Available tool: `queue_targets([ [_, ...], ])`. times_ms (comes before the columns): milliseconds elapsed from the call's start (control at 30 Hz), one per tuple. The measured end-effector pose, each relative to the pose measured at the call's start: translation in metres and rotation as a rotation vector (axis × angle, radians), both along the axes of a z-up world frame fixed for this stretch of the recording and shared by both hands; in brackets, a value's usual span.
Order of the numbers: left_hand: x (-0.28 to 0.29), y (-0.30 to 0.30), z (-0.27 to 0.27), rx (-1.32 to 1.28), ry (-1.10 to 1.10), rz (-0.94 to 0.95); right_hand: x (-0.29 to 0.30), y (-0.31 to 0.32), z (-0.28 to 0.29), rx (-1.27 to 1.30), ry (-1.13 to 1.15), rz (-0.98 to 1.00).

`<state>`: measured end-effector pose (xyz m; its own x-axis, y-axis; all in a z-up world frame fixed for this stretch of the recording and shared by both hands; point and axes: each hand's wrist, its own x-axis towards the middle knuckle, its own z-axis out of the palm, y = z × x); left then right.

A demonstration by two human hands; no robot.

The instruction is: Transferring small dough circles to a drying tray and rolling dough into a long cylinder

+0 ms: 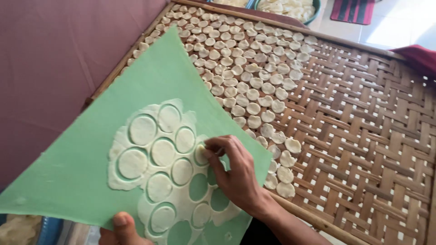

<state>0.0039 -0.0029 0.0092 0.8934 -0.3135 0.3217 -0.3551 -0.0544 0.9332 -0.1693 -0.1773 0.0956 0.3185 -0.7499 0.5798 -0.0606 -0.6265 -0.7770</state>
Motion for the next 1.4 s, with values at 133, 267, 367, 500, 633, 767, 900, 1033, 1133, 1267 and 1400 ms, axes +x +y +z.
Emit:
queue_targets([
  [133,0.017,-0.007,-0.006,-0.204,0.03,-0.024,-0.001,-0.004,0.011,0.016,-0.05,0.063],
  [267,0.027,-0.02,0.01,0.009,-0.226,-0.151,-0.009,-0.021,0.013,0.15,-0.091,0.066],
  [367,0.015,-0.044,0.052,0.154,-0.348,-0.246,-0.019,-0.032,0.015,0.195,-0.05,0.054],
  [500,-0.013,-0.082,0.118,0.074,-0.239,-0.506,-0.035,-0.038,0.02,0.135,0.013,0.008],
  [633,-0.023,-0.106,0.14,-0.016,-0.141,-0.652,-0.05,-0.043,0.029,0.14,0.07,-0.07],
  [767,-0.022,-0.129,0.143,0.009,-0.138,-0.664,-0.056,-0.065,0.009,0.23,-0.138,0.031],
  [900,-0.011,-0.149,0.126,0.011,-0.139,-0.667,-0.066,-0.084,0.01,0.481,-0.25,0.13],
  [1033,-0.003,-0.157,0.112,0.042,-0.059,-0.65,-0.078,-0.1,0.003,0.575,-0.241,0.145],
  [1133,0.017,-0.154,0.112,0.073,-0.091,-0.6,-0.104,-0.118,0.001,0.534,-0.168,0.07],
  [1267,0.082,-0.125,0.076,0.26,-0.153,-0.452,-0.146,-0.138,-0.022,0.525,0.22,0.059],
  [1400,0.13,-0.094,0.051,0.178,-0.495,-0.366,-0.154,-0.147,-0.06,0.668,0.36,0.028],
])
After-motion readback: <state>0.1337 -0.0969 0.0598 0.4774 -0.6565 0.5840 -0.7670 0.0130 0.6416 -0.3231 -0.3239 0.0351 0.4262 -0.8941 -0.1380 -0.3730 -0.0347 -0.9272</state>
